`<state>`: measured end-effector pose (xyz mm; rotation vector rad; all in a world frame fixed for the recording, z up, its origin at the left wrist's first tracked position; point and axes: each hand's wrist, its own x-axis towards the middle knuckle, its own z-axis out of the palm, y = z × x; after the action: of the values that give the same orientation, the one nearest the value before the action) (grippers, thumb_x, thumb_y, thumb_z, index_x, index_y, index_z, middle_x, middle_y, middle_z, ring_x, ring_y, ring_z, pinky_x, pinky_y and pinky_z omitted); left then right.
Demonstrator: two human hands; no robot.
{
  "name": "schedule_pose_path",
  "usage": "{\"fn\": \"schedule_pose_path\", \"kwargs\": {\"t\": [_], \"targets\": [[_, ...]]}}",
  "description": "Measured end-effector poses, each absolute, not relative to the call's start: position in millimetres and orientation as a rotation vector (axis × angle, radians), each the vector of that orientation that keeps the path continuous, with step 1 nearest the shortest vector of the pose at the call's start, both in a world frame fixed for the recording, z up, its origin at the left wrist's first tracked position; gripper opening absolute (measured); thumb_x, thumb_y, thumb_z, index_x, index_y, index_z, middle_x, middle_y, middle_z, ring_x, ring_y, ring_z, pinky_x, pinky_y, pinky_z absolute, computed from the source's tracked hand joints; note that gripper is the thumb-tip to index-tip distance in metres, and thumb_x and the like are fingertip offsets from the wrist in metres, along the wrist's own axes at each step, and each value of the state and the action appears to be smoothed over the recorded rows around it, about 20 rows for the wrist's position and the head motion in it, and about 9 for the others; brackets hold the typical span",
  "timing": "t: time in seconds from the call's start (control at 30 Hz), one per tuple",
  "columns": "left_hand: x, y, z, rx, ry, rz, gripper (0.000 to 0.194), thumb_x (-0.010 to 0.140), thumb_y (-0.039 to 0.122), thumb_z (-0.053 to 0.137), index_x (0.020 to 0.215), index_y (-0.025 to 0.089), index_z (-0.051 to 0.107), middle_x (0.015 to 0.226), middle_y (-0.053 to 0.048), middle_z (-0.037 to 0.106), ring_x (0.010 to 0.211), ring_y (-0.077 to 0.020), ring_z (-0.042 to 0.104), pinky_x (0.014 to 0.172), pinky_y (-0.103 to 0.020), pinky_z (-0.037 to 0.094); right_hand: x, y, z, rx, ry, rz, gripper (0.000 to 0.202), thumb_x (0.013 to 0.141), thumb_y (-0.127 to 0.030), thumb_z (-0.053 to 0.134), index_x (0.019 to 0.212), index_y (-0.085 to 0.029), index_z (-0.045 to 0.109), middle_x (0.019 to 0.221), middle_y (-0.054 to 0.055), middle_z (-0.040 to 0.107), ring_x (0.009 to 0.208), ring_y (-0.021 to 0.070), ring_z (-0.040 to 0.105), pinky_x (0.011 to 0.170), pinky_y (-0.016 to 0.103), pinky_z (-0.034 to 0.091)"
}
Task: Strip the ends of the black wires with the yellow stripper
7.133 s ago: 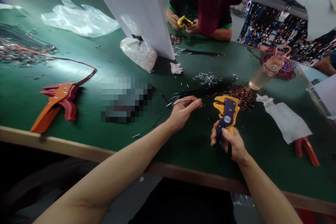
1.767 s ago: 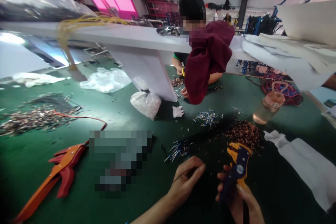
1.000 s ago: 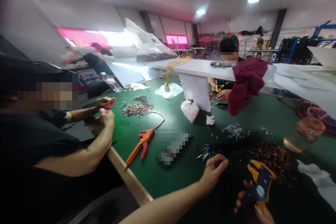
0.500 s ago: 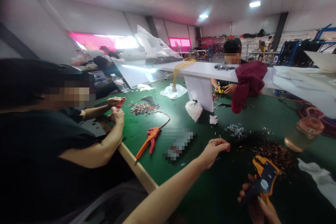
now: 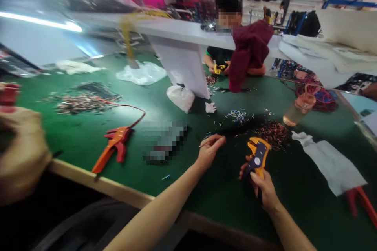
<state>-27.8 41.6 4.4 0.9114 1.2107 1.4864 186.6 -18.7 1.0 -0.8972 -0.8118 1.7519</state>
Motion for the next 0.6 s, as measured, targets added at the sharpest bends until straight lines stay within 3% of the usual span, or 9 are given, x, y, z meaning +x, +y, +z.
{"fn": "schedule_pose_path", "kwargs": {"t": [0.23,0.6], "targets": [[-10.4,31.4,9.8,1.274,1.387,1.511,0.022,0.078,0.037,0.067,0.064,0.019,0.068,0.061,0.002,0.061,0.059,-0.0119,0.052,0.060,-0.025,0.042,185.1,-17.7,12.3,-1.034,-0.994,1.593,0.047,0.073,-0.043,0.080,0.112,-0.019,0.070,0.094,0.006,0.073,0.081,0.0221,0.067,0.080,0.039,0.054],[30.4,24.4,21.9,1.467,1.273,1.470,0.022,0.082,0.030,0.064,0.064,0.019,0.068,0.062,0.000,0.063,0.060,-0.0123,0.057,0.060,-0.024,0.046,188.6,-14.1,18.0,-1.163,-1.121,1.439,0.032,0.069,-0.047,0.080,0.084,-0.019,0.073,0.073,0.004,0.071,0.075,0.0242,0.066,0.076,0.039,0.053]]}}
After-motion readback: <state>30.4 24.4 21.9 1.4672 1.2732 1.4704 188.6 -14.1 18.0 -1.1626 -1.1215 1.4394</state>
